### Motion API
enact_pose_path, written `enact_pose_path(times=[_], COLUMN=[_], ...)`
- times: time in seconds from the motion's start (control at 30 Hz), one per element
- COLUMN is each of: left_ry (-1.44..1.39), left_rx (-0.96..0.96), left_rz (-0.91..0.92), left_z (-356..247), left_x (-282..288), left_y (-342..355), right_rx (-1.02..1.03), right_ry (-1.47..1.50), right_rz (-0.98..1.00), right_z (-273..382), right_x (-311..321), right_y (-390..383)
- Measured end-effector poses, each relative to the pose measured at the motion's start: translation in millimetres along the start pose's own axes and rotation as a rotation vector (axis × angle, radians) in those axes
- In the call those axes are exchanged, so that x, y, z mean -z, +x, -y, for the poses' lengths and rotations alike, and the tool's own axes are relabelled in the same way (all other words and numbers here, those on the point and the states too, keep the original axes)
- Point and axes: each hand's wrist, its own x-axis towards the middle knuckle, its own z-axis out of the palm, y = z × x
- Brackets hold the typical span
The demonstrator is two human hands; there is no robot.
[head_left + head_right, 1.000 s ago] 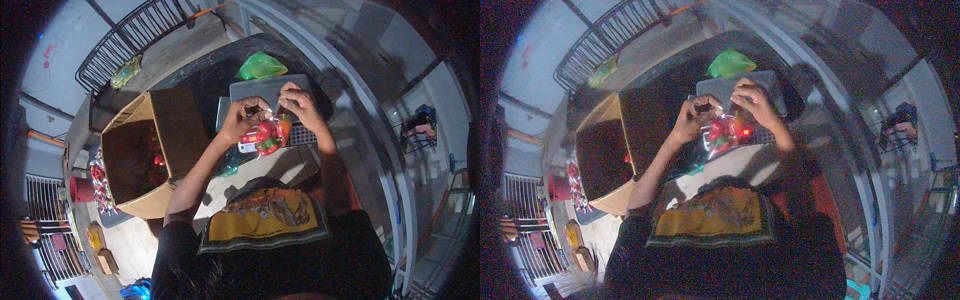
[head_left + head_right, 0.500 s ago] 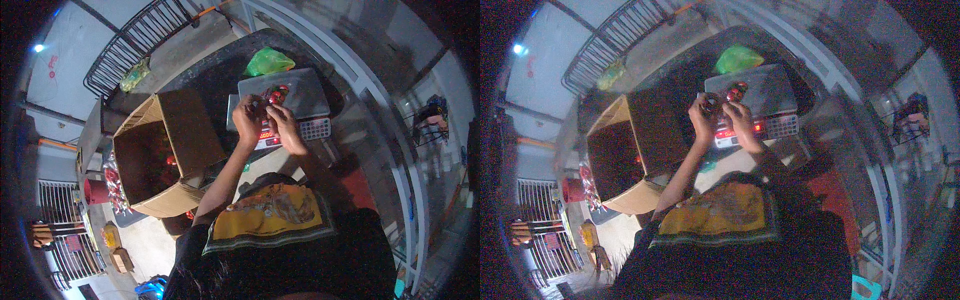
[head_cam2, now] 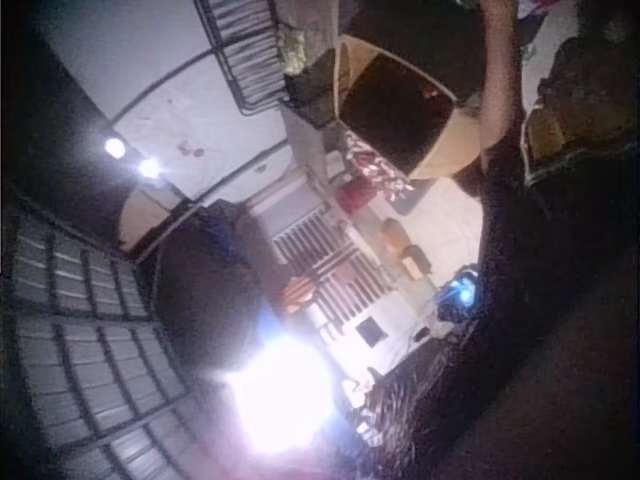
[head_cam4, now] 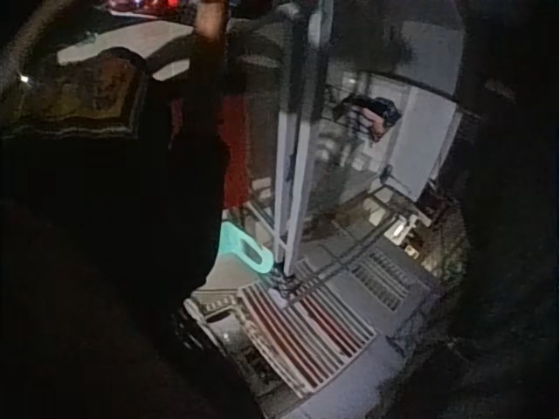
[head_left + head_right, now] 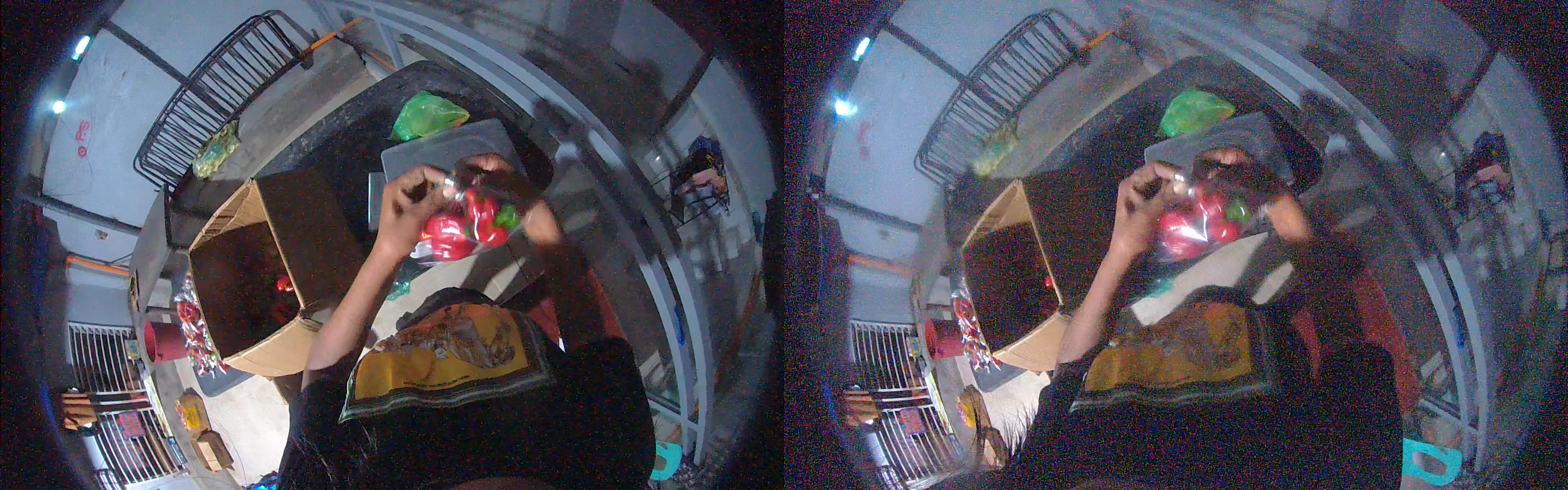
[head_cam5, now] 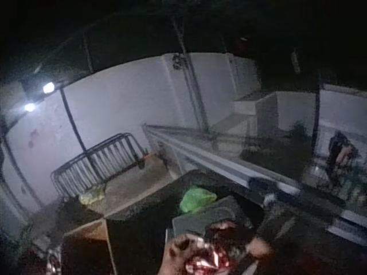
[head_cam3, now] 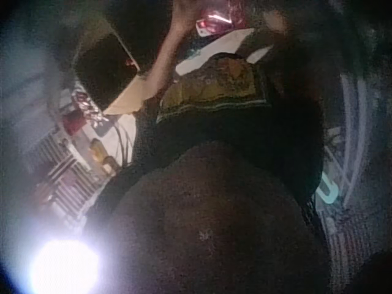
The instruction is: The person picks red and green peppers from a cardboard box, places them on a digital scale, then transfers them into clear plastic bags. The person ties the bags and sets them aside on the table, repeating the process for multiple bags.
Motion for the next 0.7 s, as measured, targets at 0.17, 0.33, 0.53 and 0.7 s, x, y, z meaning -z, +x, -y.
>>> enact_pose_path(times=[0.17, 0.33, 0.53, 0.7], left_ry=[-0.011, 0.609, 0.698, 0.104], left_rx=[0.017, 0.264, 0.234, 0.333], left_rz=[-0.424, -0.628, -0.528, -0.334], left_z=[86, 141, 136, 113], left_x=[-6, 6, 4, 11], left_y=[28, -11, -9, -12], right_rx=[-0.058, -0.431, -0.117, 0.292], right_ry=[1.225, 1.03, -0.627, -0.774], right_rz=[-0.491, -0.721, -0.662, -0.695], right_z=[-108, -125, -75, -71], right_x=[-66, -108, -103, -71], right_y=[20, 28, 22, 41])
